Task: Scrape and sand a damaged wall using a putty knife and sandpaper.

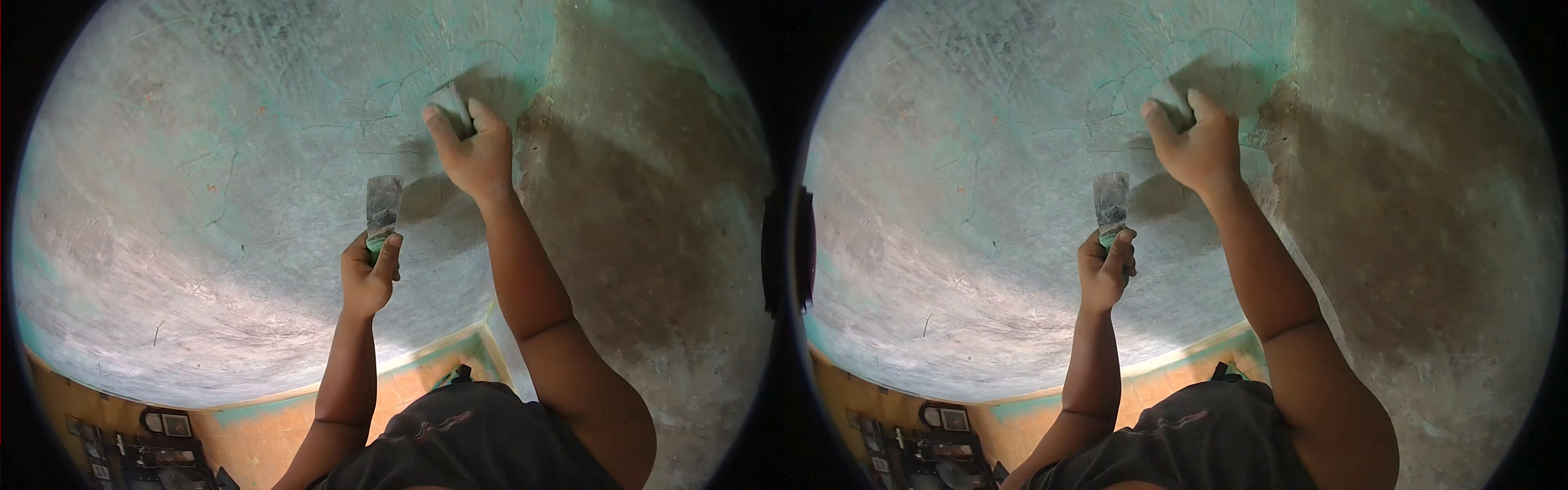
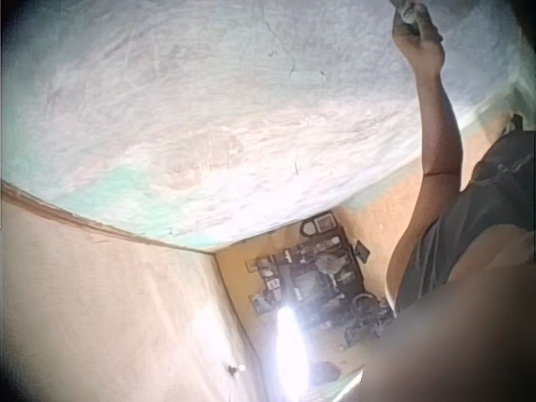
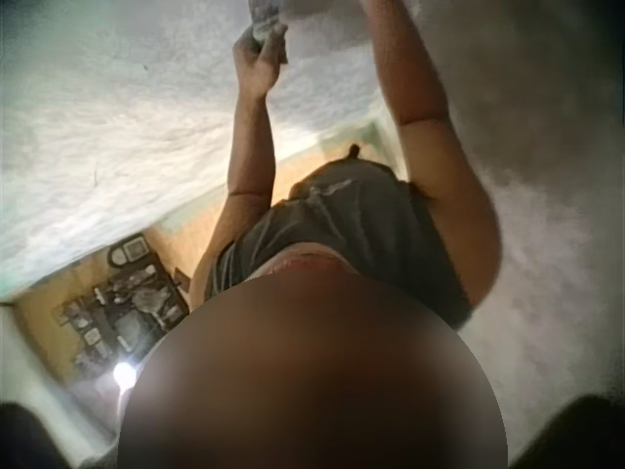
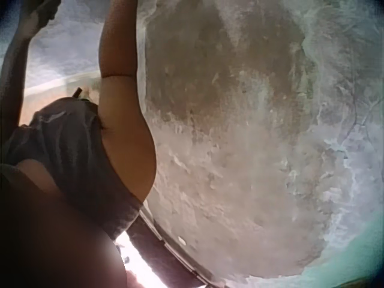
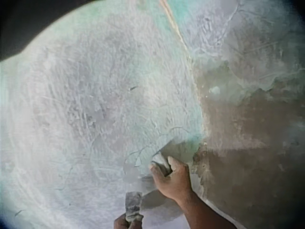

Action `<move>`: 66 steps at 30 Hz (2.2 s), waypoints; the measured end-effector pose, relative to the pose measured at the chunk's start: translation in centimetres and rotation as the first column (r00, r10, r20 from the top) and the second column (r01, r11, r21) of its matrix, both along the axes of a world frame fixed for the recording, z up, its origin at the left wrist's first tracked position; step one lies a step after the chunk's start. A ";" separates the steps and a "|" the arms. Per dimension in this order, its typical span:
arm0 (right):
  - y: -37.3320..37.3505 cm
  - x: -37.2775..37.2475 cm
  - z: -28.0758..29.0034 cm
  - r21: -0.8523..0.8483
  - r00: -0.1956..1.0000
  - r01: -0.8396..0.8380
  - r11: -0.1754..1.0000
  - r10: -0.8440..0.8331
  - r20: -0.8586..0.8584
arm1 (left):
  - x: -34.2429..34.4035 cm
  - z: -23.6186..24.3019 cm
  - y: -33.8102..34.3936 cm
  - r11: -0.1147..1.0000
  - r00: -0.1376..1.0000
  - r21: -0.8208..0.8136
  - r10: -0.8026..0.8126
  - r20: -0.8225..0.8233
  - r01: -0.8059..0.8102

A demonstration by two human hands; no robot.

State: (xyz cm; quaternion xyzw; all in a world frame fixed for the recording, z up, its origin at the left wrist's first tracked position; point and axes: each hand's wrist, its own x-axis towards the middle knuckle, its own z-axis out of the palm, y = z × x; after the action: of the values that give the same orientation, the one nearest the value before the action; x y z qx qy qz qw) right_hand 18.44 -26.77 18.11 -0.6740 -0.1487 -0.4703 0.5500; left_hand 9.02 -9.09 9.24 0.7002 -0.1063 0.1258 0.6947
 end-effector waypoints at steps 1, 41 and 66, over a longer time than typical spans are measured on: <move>0.3 -0.6 0.1 -0.023 0.997 -0.071 0.997 0.071 -0.028 | -0.4 0.2 0.2 1.000 1.000 -0.008 0.007 0.006 -0.006; 3.3 -0.8 15.6 -0.586 0.917 0.116 0.802 0.140 0.373 | -0.4 8.2 7.5 0.990 0.970 -0.049 0.137 0.199 -0.130; 15.8 -3.0 16.2 -0.739 0.642 0.265 0.619 0.459 0.615 | -0.3 3.8 10.5 0.947 0.885 -0.158 0.318 0.339 -0.280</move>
State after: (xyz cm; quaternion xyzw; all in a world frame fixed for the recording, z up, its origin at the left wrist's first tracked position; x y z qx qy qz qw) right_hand 15.41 -11.00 34.29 -0.5683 -0.5930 -0.5591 0.1129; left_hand 8.74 1.44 13.05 0.6359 -0.1159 0.3630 0.6712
